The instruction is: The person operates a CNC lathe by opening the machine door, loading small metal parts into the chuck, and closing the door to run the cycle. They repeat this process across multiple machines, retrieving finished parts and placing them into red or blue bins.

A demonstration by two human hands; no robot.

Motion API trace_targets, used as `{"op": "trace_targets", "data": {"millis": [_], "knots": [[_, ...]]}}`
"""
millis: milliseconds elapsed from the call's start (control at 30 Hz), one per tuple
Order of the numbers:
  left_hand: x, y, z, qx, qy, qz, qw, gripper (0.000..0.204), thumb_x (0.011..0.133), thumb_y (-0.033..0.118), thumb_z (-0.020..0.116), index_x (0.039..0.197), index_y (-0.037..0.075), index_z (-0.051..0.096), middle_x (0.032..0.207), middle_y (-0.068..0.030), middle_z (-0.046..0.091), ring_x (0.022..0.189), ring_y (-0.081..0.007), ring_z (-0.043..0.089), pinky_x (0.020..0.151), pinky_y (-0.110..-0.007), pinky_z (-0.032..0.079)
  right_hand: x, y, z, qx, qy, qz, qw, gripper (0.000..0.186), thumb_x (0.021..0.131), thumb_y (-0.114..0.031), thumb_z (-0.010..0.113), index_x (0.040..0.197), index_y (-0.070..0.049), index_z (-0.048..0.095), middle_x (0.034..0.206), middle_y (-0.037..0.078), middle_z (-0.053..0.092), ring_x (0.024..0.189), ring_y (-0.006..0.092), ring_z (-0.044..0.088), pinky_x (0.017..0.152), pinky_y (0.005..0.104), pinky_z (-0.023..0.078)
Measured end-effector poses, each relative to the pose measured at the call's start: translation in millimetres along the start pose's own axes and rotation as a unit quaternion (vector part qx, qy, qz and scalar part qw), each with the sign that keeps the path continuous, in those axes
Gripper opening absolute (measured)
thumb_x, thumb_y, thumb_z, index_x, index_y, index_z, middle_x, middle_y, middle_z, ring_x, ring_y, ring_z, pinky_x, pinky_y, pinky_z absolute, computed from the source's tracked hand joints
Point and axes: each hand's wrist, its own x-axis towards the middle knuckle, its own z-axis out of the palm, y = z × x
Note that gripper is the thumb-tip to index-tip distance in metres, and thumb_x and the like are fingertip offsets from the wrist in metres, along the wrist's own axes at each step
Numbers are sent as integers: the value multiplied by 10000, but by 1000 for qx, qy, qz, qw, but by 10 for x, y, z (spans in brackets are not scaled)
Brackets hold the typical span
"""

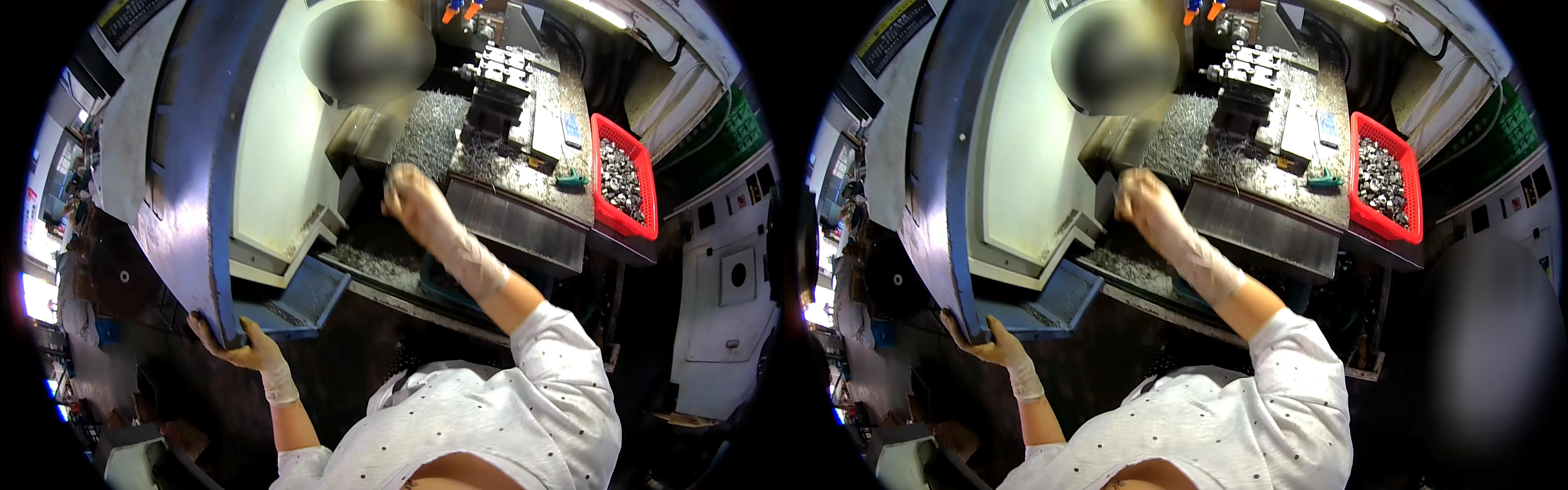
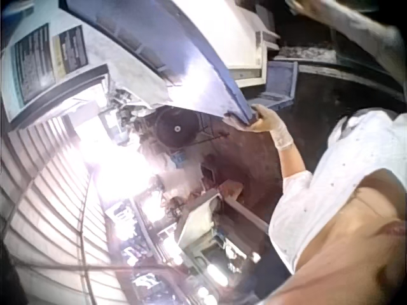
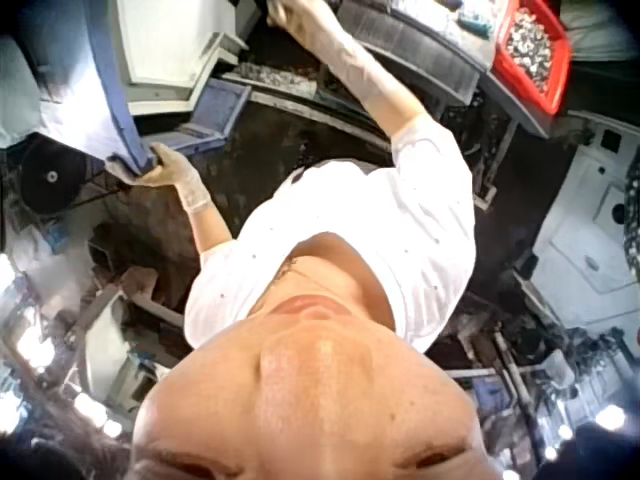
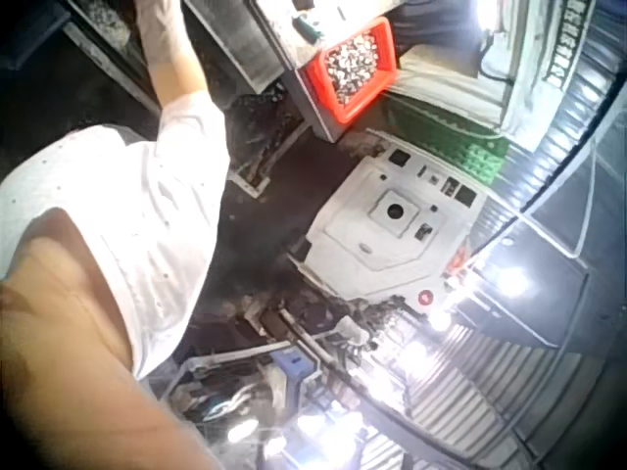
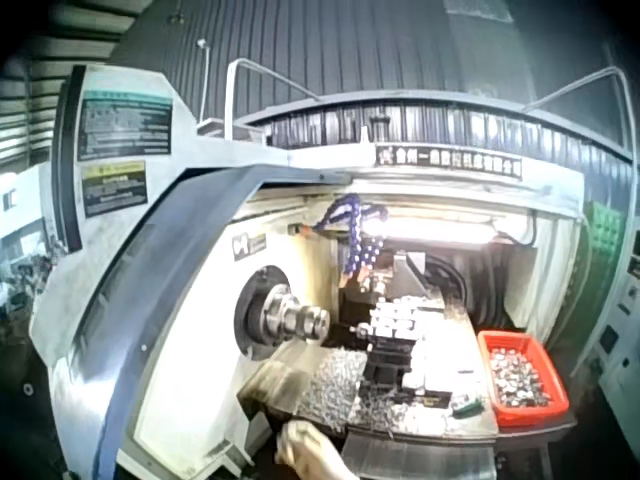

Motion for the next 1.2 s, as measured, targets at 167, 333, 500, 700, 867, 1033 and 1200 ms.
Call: {"op": "trace_targets", "data": {"millis": [167, 333, 500, 700, 867, 1033, 1200], "knots": [[1, 10, 30, 2, -12, -6, 1000, 516, 603, -65, 436, 1086, -11, 262, 1135, -171, 300, 1054, -313, 287, 888, -398, 179, 1533, -467, -173, -106, 288, -223, 926, 95, 670, -134, 538, 697, -44, 524, 522, -1, 438, 397, 83, 374, 362, 216, 332], [-28, -63, -81, 23, -16, 5, 1000, 518, 599, -58, 429, 1088, -5, 264, 1130, -182, 301, 1048, -331, 287, 881, -418, 177, 2283, -615, -509, -316, 450, -364, 751, 157, 676, -173, 518, 718, -32, 571, 692, 95, 566, 614, 177, 531, 596, 266, 409], [-89, -71, -52, 24, -28, 2, 999, 504, 625, -37, 431, 1095, 6, 254, 1134, -178, 294, 1056, -326, 276, 889, -418, 160, 2202, -459, -411, -545, 438, -276, 659, 470, 718, -340, 389, 1102, -76, 332, 1078, 87, 410, 1008, 239, 361, 872, 410, 179], [-75, -71, -73, 4, -45, 3, 999, 473, 673, 77, 449, 1096, 2, 251, 1129, -176, 292, 1055, -317, 277, 886, -406, 177, 2066, -699, -743, -600, 260, -296, 696, 462, 594, -283, 546, 992, -73, 442, 933, 109, 478, 899, 224, 428, 797, 342, 287], [39, -240, -369, -207, -71, -48, 975, 477, 718, 263, 415, 1077, -12, 265, 1099, -192, 298, 1036, -304, 290, 869, -382, 223, 2103, -431, -326, -617, 369, -370, 589, 409, 568, -392, 577, 790, -52, 527, 703, 94, 526, 666, 223, 508, 620, 316, 393], [895, -650, -389, -26, -40, -6, 999, 420, 701, 56, 409, 1091, -19, 274, 1132, -153, 306, 1060, -235, 288, 885, -323, 197, 2441, -372, -708, -589, 462, -522, 410, 425, 661, -469, 456, 713, -53, 525, 599, 52, 505, 565, 204, 494, 471, 328, 394], [2020, -1389, -23, -33, -13, -12, 999, 413, 625, -20, 438, 1032, 36, 393, 1007, -119, 433, 985, -231, 374, 841, -291, 262, 2139, -326, -355, -635, 428, -491, 415, 465, 673, -466, 456, 866, -43, 469, 734, 110, 493, 583, 244, 501, 505, 313, 416]]}}
